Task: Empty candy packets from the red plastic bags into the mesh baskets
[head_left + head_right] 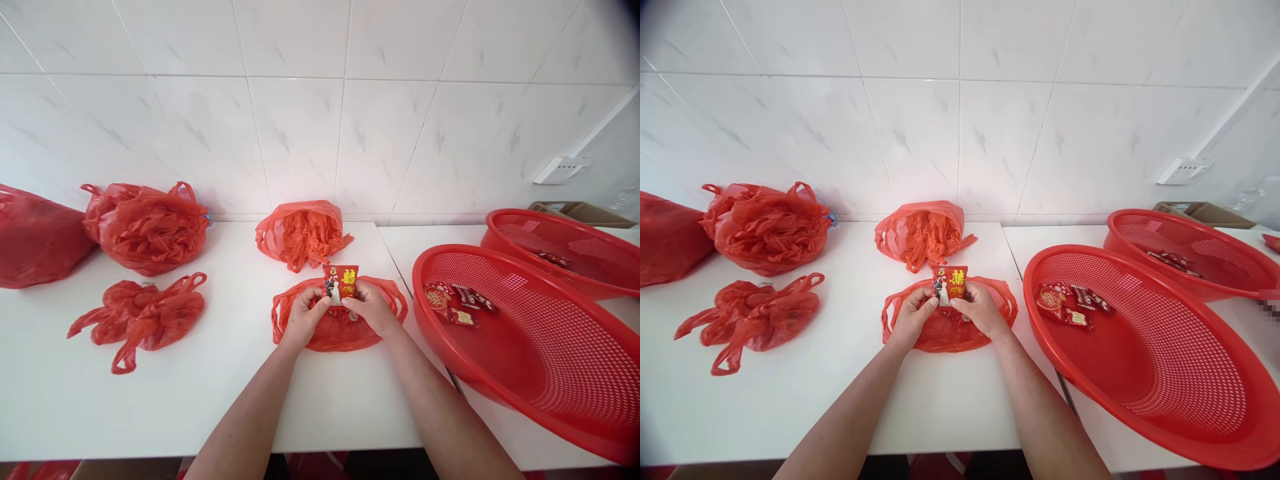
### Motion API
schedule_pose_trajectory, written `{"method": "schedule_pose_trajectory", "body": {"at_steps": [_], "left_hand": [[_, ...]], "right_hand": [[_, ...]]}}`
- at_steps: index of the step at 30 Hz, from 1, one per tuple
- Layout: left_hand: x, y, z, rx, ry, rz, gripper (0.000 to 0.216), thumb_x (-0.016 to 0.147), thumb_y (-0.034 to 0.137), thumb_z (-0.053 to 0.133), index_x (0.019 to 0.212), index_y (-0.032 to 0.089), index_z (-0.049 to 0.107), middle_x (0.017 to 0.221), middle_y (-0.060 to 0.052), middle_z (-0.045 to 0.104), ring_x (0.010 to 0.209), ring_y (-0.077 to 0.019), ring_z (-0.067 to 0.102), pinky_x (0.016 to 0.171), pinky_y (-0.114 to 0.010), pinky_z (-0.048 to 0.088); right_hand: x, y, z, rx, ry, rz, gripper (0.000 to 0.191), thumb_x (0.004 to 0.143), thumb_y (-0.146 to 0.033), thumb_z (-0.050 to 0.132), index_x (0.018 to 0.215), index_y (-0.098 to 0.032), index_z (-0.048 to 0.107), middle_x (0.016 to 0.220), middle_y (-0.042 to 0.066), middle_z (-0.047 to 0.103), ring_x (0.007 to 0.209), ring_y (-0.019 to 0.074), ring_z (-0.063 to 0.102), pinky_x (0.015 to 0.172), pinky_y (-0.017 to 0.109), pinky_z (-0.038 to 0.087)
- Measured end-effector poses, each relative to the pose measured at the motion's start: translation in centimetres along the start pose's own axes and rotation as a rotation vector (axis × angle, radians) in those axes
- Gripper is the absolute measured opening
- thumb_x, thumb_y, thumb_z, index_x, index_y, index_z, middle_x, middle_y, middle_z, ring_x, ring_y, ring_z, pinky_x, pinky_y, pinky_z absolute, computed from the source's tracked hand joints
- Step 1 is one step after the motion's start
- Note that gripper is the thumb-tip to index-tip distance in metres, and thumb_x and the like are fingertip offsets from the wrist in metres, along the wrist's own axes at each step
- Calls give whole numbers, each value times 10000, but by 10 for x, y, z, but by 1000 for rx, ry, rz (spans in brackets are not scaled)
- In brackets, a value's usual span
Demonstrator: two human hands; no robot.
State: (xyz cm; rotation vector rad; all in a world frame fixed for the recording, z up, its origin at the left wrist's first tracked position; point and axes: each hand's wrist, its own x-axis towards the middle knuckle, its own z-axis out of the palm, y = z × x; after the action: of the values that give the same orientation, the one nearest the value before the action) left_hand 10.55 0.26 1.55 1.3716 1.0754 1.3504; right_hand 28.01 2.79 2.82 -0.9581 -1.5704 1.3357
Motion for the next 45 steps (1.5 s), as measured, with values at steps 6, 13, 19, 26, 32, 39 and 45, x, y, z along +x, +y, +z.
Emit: {"method": "schedule_pose_trajectory", "body": {"at_steps": [6, 13, 19, 26, 32, 39, 45], "left_hand": [[2, 1, -10, -66, 173, 6, 240, 864, 340, 349, 973, 224, 528, 739, 12, 536, 538, -109, 390, 521, -245, 353], [1, 3, -11, 56, 358, 91, 192, 853, 269, 400, 1004, 231, 513, 796, 14, 509, 664, -117, 456, 667, -241, 401], [2, 3, -10, 175, 571, 198, 273, 825, 307, 532, 1081, 228, 481, 876, -6, 507, 784, -128, 498, 759, -262, 417], [-1, 0, -2, 151, 426, 97, 268, 720, 319, 667, 900, 247, 482, 725, 54, 493, 646, -104, 475, 623, -229, 406], [-2, -2, 5, 61, 215, 11, 245, 682, 281, 707, 843, 223, 532, 747, 35, 566, 693, -116, 545, 641, -241, 451], [-4, -2, 8, 117, 54, 52, 228, 785, 249, 600, 1010, 230, 633, 1024, -44, 664, 965, -185, 609, 865, -337, 475], [-4, -6, 9, 167, 12, 54, 213, 791, 202, 588, 997, 231, 632, 1029, -45, 664, 984, -193, 607, 874, -353, 474]], "right_hand": [[0, 1, -8, -3, 47, 2, 253, 724, -361, 633, 926, -208, 621, 872, 24, 649, 689, 172, 580, 538, 277, 473], [-1, -4, -6, -132, -44, 34, 134, 732, -280, 589, 846, -212, 609, 799, 1, 622, 644, 149, 546, 541, 263, 443], [-3, 5, -4, -387, -96, 4, 134, 727, -230, 547, 601, -195, 520, 577, -47, 479, 523, 97, 396, 468, 234, 283], [-1, 2, 2, -400, 8, -48, 202, 731, -289, 607, 915, -220, 655, 836, 17, 639, 684, 147, 540, 610, 284, 432], [-4, -6, 8, -352, -16, -68, 153, 792, -358, 575, 814, -220, 637, 754, 2, 613, 662, 143, 519, 580, 275, 408], [-4, -8, 9, -272, -24, -94, 159, 852, -324, 491, 880, -224, 611, 852, 16, 618, 781, 159, 555, 661, 285, 436], [-2, -1, 6, -304, -10, -88, 129, 827, -295, 504, 795, -203, 588, 755, 0, 570, 693, 139, 521, 599, 263, 412]]}}
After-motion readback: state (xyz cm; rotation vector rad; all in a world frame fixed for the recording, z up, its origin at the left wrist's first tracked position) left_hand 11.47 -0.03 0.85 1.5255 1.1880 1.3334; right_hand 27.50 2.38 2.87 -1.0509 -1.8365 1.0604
